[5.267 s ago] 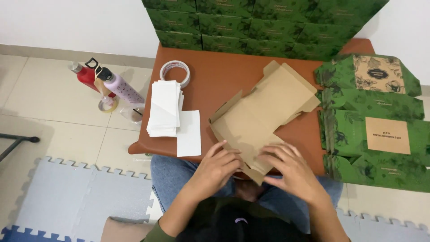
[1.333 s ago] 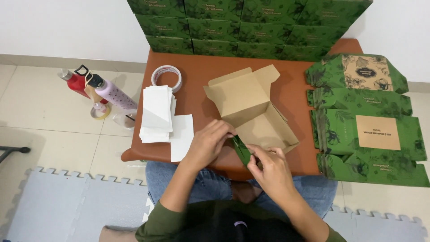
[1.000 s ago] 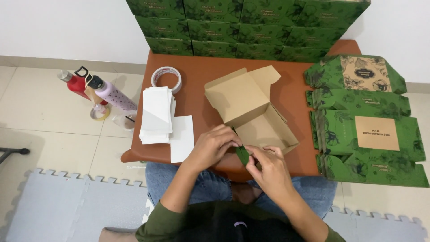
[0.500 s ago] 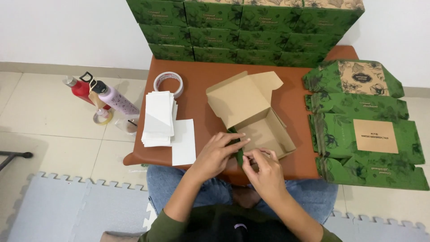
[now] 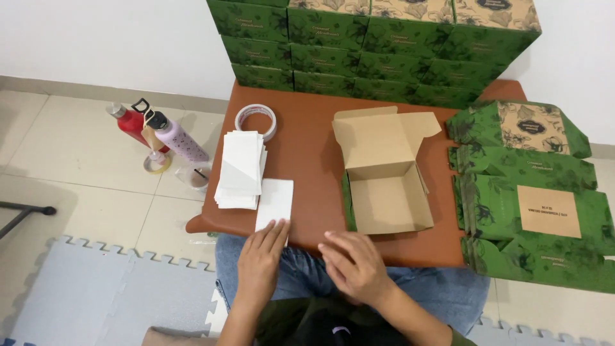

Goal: The person assembles a flat-packed cardboard box by folding the sides and tucking the flaps. They then place a white paper insert inside the box and close the lid. The completed box is placed on a stack of similar boxes.

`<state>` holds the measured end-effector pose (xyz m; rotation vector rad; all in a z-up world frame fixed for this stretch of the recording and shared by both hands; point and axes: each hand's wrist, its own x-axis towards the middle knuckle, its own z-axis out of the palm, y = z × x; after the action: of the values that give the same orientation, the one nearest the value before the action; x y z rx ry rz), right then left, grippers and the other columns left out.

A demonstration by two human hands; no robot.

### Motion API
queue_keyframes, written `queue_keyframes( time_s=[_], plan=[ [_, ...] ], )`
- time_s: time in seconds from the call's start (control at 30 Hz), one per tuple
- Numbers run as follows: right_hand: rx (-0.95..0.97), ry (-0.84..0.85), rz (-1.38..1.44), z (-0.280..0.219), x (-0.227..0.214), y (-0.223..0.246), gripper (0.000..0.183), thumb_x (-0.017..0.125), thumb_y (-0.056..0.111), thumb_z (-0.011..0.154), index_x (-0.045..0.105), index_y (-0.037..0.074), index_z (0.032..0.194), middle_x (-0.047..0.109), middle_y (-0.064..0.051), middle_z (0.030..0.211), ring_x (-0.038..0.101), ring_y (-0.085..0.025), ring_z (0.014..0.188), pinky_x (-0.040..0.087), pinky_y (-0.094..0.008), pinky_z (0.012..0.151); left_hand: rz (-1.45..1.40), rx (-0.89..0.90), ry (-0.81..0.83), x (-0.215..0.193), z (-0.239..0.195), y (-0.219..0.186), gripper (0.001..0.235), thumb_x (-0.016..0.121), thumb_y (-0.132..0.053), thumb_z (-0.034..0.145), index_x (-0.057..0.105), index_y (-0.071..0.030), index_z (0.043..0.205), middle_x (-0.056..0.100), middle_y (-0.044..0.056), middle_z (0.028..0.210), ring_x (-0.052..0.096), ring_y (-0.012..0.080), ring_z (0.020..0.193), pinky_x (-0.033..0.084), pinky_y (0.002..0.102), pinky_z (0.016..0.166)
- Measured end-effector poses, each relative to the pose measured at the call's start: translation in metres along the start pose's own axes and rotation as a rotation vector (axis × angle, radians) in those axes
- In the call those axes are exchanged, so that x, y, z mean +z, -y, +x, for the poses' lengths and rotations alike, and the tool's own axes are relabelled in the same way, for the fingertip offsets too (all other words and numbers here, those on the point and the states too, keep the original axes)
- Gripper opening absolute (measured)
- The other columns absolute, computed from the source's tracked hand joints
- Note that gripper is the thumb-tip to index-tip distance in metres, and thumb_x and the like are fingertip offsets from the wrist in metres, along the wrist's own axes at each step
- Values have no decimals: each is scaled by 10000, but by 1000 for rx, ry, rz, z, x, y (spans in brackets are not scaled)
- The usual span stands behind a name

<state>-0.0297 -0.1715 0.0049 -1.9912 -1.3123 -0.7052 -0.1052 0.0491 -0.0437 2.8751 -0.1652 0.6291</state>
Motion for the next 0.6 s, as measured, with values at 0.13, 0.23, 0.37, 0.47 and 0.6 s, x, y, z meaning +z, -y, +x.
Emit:
queue_keyframes(
  time_s=[0.13,0.23,0.37,0.47,0.6],
  plan=[
    [6,69,73,-7,8,14,260,622,30,931,663,43,1188,646,-180,1223,681,-328,1049,581,-427,879,-127,70,-152,-19,-3,-10,402,525,53,920,646,-80,1279,710,50,1229,676,234,930,501,348,727],
    [147,141,78,-6,0,19,449,674,227,972,553,104,1387,517,-182,1456,520,-380,1367,456,-522,1117,-311,76,-295,-53,14,-29,266,531,59,961,715,-44,1124,755,101,1045,729,206,849,587,296,705],
    [201,83,72,-3,-18,12,597,688,154,965,392,96,1480,373,-235,1550,402,-432,1467,390,-559,1197,-541,200,-289,-87,35,-44,305,420,34,982,711,-51,1016,750,79,1009,729,231,863,579,325,730],
    [286,10,288,6,-45,4,799,727,118,929,232,166,1555,257,-287,1615,410,-437,1479,344,-572,1220,-690,274,-270,-94,46,-52,293,430,60,964,705,-38,986,744,98,1003,737,255,867,584,330,714],
    [482,-112,701,-9,-70,-19,616,614,-27,936,315,79,1464,721,-171,1086,724,-194,914,574,-206,588,-900,162,-236,-90,60,-64,132,591,8,943,701,-11,1014,748,129,1016,752,239,891,599,319,797]
  ],
)
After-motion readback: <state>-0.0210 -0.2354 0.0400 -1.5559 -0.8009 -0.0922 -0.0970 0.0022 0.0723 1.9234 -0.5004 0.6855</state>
